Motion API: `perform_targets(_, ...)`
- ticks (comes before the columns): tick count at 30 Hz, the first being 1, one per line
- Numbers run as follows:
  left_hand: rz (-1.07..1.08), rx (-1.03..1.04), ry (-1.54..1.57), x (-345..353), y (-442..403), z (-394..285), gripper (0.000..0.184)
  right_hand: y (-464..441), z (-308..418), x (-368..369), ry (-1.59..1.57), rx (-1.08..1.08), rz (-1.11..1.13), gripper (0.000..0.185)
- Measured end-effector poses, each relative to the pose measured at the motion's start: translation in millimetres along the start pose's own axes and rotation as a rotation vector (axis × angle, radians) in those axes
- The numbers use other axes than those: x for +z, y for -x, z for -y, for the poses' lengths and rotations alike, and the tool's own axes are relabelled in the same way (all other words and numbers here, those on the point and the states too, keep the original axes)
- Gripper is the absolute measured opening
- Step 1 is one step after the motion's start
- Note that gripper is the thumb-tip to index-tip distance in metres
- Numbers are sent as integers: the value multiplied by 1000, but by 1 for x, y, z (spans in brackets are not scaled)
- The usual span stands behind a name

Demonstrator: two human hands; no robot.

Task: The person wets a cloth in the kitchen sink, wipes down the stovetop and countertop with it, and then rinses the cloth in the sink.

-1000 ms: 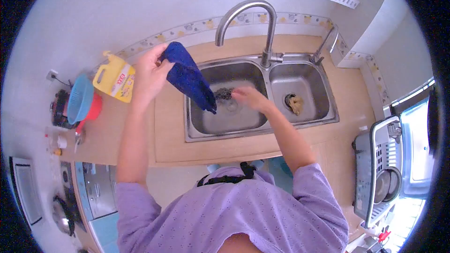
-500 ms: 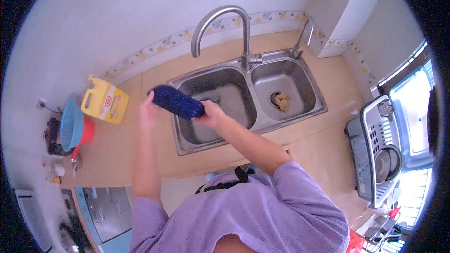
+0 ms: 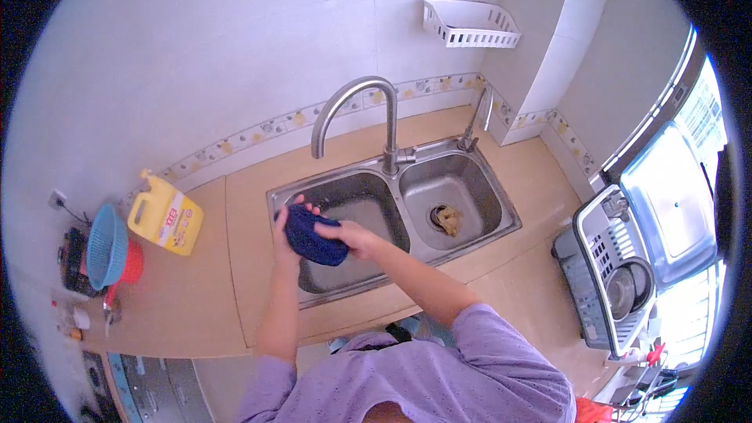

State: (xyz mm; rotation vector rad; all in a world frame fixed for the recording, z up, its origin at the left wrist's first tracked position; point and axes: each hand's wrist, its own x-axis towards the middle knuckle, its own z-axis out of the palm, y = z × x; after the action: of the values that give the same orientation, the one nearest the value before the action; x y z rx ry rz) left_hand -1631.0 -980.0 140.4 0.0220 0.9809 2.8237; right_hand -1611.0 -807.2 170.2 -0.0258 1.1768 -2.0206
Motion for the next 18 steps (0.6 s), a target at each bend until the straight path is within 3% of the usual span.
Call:
perform_targets(2, -78, -123, -344, -9, -15, -5, 35, -11, -13, -20, 586, -144, -126, 32)
perform_targets(4, -228, -222, -422, 16, -20, -9, 25, -15, -16, -28, 1116, -302, -275, 29)
perform_targets(5, -266, -211, -479, 22, -23, -8, 24, -40, -38, -50, 1219, -391, -324, 33)
perform_targets(7, -281, -195, -678, 32, -30, -11, 25, -37, -43, -54, 821, -219, -191, 35)
perform_targets(10, 199, 221, -1572, 67, -24, -20, 27, -37, -61, -81, 256, 64, -97, 44)
perform_targets(14, 978, 292, -1747, 70, -23, -7, 31, -66, -75, -130, -187, 343, 349, 65)
perform_targets(15, 1135, 259, -1783, 72, -18, -2, 32, -34, -31, -87, -126, 338, 231, 77)
perform_targets(16, 1291, 213, -1807, 71, -12, 5, 33, -52, -38, -85, -223, 363, 124, 76)
perform_targets(17, 1432, 271, -1829, 64, -10, 15, 34, -82, -56, -110, -121, 476, 63, 74)
perform_targets(18, 1525, 277, -1842, 61, -4, 23, 38, -75, -36, -83, -81, 468, 9, 71)
